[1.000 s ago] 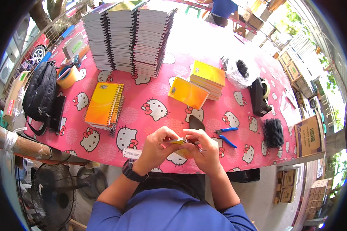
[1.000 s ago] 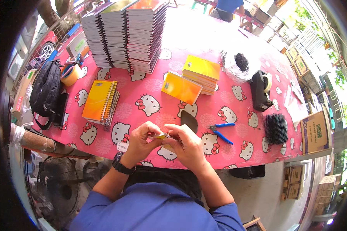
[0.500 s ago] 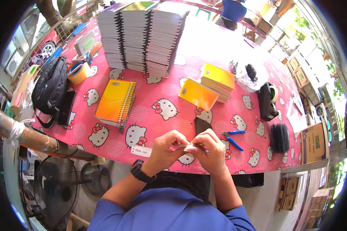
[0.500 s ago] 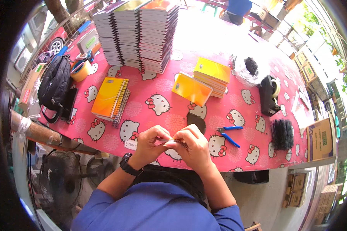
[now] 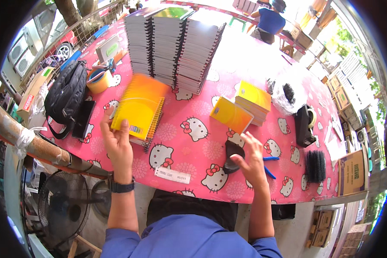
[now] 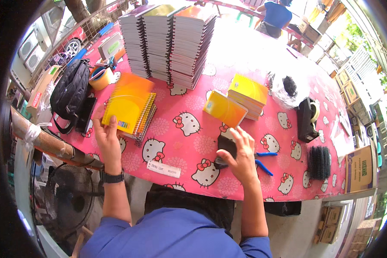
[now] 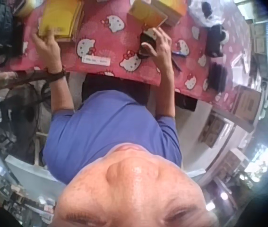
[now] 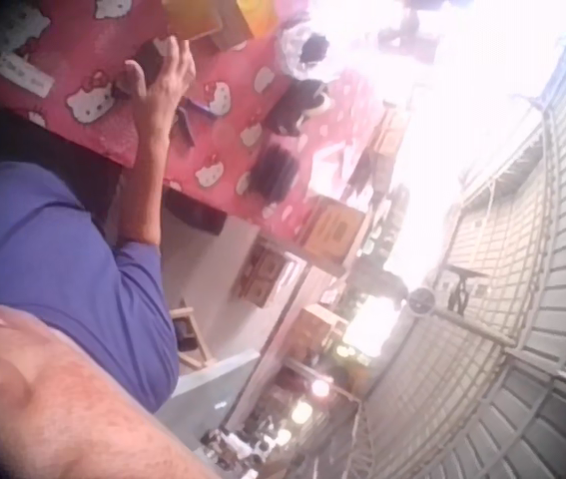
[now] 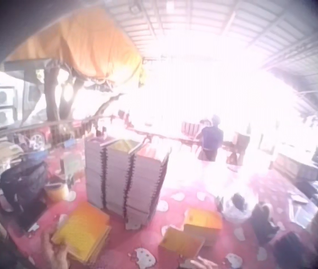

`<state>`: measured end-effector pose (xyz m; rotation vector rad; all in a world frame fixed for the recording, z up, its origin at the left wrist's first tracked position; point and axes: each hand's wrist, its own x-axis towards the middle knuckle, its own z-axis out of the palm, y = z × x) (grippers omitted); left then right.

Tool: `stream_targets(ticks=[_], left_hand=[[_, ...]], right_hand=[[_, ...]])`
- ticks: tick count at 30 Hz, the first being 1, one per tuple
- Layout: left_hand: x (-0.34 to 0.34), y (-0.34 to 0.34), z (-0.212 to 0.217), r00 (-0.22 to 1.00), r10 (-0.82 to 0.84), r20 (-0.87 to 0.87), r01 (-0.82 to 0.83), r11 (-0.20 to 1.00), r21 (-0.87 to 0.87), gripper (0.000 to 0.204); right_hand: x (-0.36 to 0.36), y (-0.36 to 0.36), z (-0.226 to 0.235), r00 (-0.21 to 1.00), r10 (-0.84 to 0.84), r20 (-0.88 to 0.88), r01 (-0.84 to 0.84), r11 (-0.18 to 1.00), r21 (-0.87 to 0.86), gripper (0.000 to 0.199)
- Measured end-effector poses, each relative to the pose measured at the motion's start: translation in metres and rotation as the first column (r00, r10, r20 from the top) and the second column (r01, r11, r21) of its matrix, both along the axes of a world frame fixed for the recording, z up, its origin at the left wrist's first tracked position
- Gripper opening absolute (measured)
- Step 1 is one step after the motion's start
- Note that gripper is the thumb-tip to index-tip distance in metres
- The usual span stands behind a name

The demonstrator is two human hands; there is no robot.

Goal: The person assembles notebooks by threading plastic spirals through the punched edges of paper stacks and covers by hand, using a piece of foam to help grip and rotate the spirals.

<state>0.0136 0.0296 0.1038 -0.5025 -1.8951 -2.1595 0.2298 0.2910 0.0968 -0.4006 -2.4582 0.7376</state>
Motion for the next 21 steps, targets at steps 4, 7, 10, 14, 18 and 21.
stream_targets(ticks=[4, 7, 10, 14, 18, 21], left_hand=[[-0.025, -0.040, -0.028, 0.943, 0.054, -0.328, -0.265, 0.719, -0.643, 0.040], [-0.021, -0.039, -0.029, 0.987, 0.075, -0.145, -0.149, 0.775, -0.614, 0.037], [-0.026, -0.035, -0.025, 0.858, 0.107, -0.502, -0.433, 0.678, -0.594, 0.038], [-0.031, -0.040, -0.023, 0.895, 0.001, -0.446, -0.345, 0.634, -0.692, 0.040], [-0.035, -0.029, -0.026, 0.914, 0.046, -0.404, -0.322, 0.690, -0.649, 0.041], [-0.036, -0.013, -0.003, 0.888, 0.040, -0.458, -0.403, 0.547, -0.734, 0.080]], right_hand=[[-0.001, 0.003, -0.032, 0.973, -0.047, 0.226, 0.017, 0.991, 0.132, 0.059], [-0.016, 0.018, -0.042, 0.992, -0.127, 0.013, 0.128, 0.990, -0.064, 0.037], [-0.039, 0.052, -0.058, 0.932, -0.358, -0.054, 0.324, 0.891, -0.317, 0.033], [-0.071, 0.084, -0.074, 0.897, -0.406, -0.177, 0.248, 0.791, -0.559, 0.031], [-0.080, 0.088, -0.075, 0.913, -0.330, -0.242, 0.116, 0.777, -0.619, 0.025], [-0.071, 0.064, -0.051, 0.908, -0.318, -0.274, 0.079, 0.770, -0.633, 0.018]])
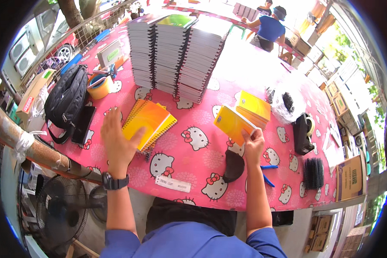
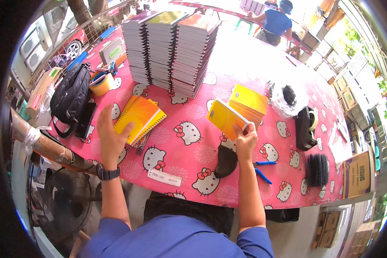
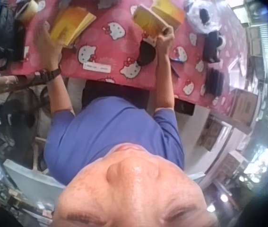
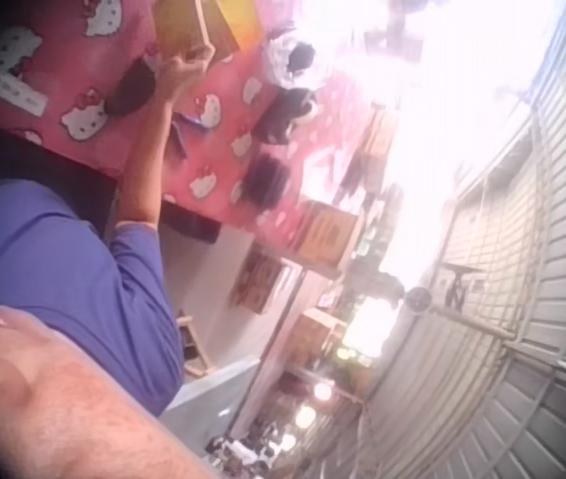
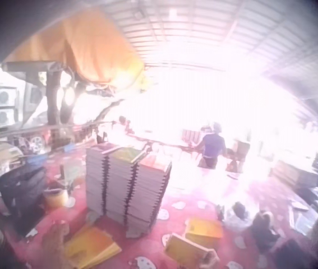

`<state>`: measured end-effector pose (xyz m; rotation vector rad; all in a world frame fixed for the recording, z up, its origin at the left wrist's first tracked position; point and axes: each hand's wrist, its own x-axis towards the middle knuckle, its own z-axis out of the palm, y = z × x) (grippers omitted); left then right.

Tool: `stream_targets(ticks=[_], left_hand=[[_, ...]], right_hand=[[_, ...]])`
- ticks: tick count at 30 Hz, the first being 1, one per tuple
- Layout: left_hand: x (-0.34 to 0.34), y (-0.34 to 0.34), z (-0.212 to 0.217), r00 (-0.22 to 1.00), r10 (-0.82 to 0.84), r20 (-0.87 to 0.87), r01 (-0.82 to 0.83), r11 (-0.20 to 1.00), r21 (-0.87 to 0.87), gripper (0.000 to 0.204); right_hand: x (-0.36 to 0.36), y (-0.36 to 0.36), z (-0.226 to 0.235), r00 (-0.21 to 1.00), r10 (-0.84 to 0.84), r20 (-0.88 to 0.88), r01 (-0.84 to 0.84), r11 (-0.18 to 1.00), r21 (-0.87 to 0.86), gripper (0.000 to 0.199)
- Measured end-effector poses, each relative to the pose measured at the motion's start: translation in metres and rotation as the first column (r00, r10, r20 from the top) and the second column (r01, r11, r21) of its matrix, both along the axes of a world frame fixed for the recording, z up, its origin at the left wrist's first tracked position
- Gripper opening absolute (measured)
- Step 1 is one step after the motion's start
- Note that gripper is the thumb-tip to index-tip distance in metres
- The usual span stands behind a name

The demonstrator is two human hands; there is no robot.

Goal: The person assembles notebooks by threading plastic spirals through the punched edges of paper stacks and covers by hand, using a piece of foam to help grip and rotate the spirals.

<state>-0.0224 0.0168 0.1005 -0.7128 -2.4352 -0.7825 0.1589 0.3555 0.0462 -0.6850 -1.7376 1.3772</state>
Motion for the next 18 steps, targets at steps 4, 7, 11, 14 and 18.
stream_targets(ticks=[4, 7, 11, 14, 18], left_hand=[[0.010, 0.041, 0.031, 0.992, 0.088, 0.093, -0.048, 0.930, -0.364, 0.110], [-0.003, 0.058, 0.032, 0.961, 0.088, 0.263, 0.077, 0.826, -0.559, 0.116], [-0.014, 0.053, 0.034, 0.911, 0.145, 0.386, 0.018, 0.921, -0.388, 0.113], [-0.015, 0.054, 0.039, 0.881, 0.143, 0.451, 0.037, 0.929, -0.367, 0.113], [-0.018, 0.057, 0.038, 0.903, 0.117, 0.412, 0.074, 0.905, -0.419, 0.106]], right_hand=[[0.011, -0.058, 0.031, 0.991, 0.099, -0.089, -0.101, 0.995, -0.017, 0.014], [0.026, -0.085, 0.028, 0.976, 0.193, -0.098, -0.200, 0.977, -0.067, 0.015], [0.044, -0.097, 0.025, 0.964, 0.243, -0.104, -0.258, 0.951, -0.170, 0.017], [0.053, -0.105, 0.027, 0.965, 0.247, -0.092, -0.259, 0.952, -0.161, 0.016], [0.059, -0.119, 0.015, 0.970, 0.235, -0.068, -0.239, 0.970, -0.045, 0.015]])
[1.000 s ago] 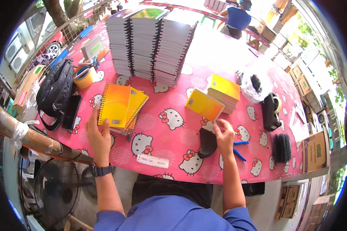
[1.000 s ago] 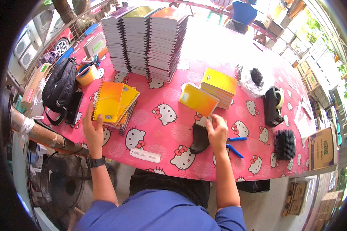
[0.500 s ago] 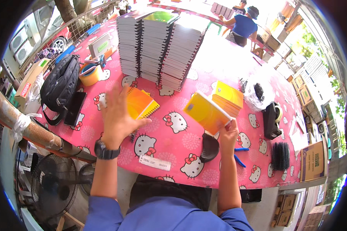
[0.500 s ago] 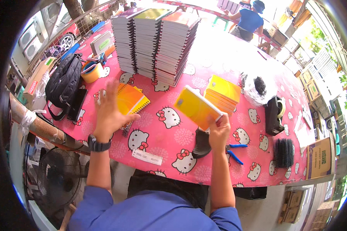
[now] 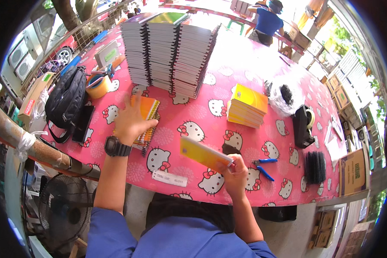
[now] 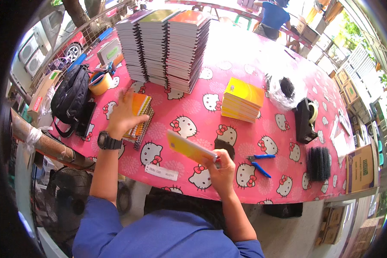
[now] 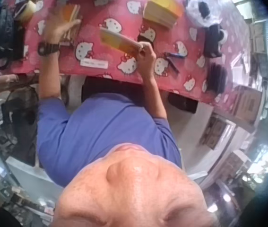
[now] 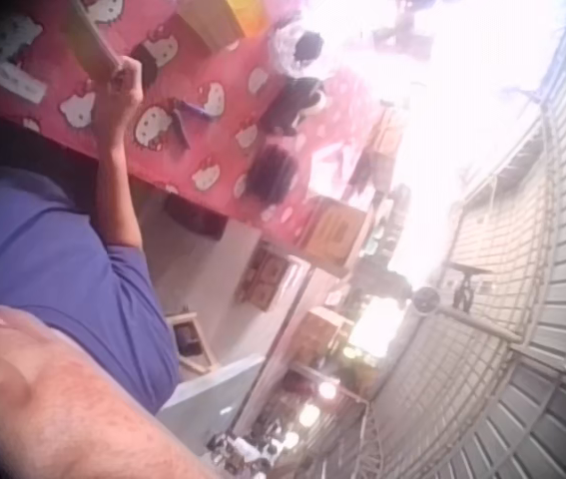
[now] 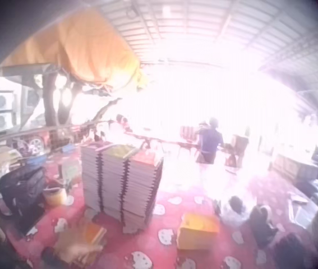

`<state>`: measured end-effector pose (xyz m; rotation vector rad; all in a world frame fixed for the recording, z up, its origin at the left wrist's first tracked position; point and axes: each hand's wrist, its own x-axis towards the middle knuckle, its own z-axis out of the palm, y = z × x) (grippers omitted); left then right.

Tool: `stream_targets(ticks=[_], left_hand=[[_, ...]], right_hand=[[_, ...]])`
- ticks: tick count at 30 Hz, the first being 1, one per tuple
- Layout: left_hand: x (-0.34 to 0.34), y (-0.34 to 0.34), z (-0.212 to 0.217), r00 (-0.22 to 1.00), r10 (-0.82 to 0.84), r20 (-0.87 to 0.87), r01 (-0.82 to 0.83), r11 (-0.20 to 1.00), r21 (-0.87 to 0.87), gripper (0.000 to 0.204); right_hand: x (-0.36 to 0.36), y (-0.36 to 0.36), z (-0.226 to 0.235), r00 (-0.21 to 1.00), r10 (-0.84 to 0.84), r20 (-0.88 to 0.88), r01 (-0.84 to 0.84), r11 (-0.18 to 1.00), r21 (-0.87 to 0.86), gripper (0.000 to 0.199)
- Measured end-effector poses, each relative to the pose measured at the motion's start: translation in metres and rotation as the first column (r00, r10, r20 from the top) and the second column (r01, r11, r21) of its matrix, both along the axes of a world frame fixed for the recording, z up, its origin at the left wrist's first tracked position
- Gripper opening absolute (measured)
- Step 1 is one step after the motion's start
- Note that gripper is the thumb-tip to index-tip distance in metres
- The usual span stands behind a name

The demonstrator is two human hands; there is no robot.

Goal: The person assembles notebooks by threading plastic spirals through the punched edges of paper stacks and covers by hand, using a piece of foam to help grip and rotate the spirals.

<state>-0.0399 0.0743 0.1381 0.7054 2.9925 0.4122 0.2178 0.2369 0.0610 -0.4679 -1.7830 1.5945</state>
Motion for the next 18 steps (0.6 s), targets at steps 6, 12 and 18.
stream_targets(ticks=[6, 12, 18], left_hand=[[0.101, 0.027, -0.004, 0.692, -0.600, -0.403, 0.711, 0.663, 0.234, 0.062], [0.155, 0.039, -0.072, 0.574, -0.764, -0.295, 0.817, 0.508, 0.272, 0.038], [0.152, 0.048, -0.061, 0.664, -0.557, -0.499, 0.732, 0.619, 0.285, 0.037]], right_hand=[[0.012, -0.008, -0.023, 0.993, -0.048, 0.108, -0.012, 0.868, 0.496, 0.018], [0.022, -0.004, -0.018, 0.985, -0.091, 0.148, 0.005, 0.867, 0.499, 0.027], [0.035, -0.020, -0.014, 0.964, -0.162, 0.209, 0.032, 0.856, 0.517, 0.067]])
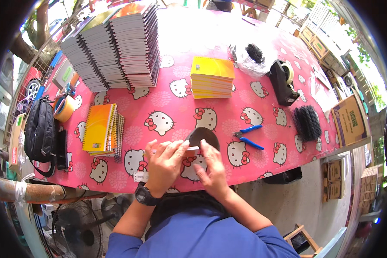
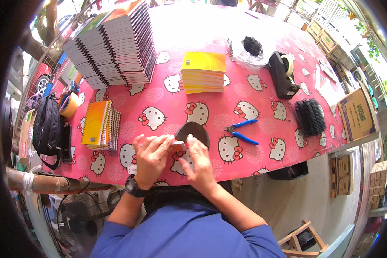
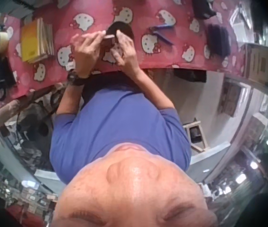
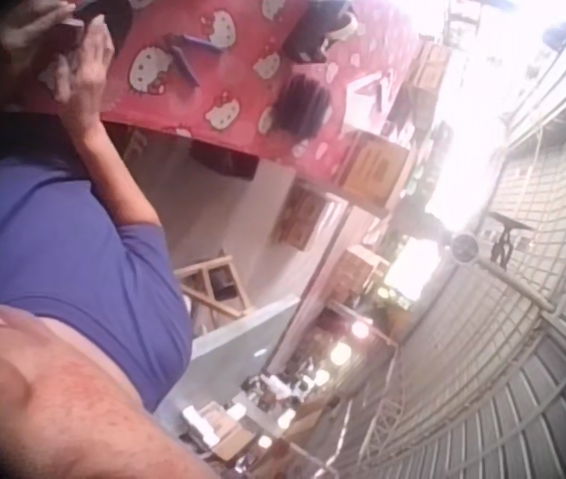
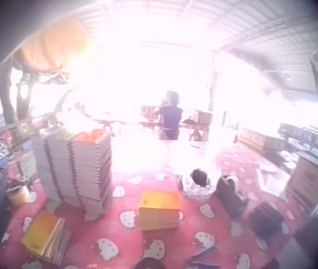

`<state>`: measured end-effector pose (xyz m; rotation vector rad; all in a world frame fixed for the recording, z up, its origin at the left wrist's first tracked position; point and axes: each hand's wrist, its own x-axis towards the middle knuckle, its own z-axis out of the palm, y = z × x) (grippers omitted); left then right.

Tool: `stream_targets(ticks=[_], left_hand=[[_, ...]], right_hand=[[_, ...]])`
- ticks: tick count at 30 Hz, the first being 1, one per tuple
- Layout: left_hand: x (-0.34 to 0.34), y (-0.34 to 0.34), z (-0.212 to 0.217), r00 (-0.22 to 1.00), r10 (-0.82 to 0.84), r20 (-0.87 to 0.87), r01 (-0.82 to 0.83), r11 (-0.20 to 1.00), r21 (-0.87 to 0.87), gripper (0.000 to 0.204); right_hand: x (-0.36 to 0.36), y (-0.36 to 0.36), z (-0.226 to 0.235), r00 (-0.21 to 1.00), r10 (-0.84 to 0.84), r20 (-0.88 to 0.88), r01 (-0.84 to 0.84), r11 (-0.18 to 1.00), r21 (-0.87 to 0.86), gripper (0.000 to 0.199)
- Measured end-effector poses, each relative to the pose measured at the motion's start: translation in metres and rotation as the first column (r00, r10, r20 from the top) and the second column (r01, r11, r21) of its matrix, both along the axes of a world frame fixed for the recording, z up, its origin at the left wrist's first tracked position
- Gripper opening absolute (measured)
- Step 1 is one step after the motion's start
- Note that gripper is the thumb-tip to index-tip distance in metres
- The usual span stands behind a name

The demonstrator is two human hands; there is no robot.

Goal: The person assembles notebooks by threading plastic spirals through the punched edges of paper stacks and covers by hand, using a piece of foam to help grip and rotate the spirals.

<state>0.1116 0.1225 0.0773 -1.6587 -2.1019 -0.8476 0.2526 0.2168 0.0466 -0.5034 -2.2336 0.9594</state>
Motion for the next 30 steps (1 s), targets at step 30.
stream_targets(ticks=[30], left_hand=[[0.028, 0.020, -0.018, 0.987, 0.137, 0.086, -0.135, 0.990, -0.033, 0.037]], right_hand=[[0.155, 0.301, -0.019, 0.366, -0.872, 0.324, 0.411, 0.464, 0.785, 0.025]])
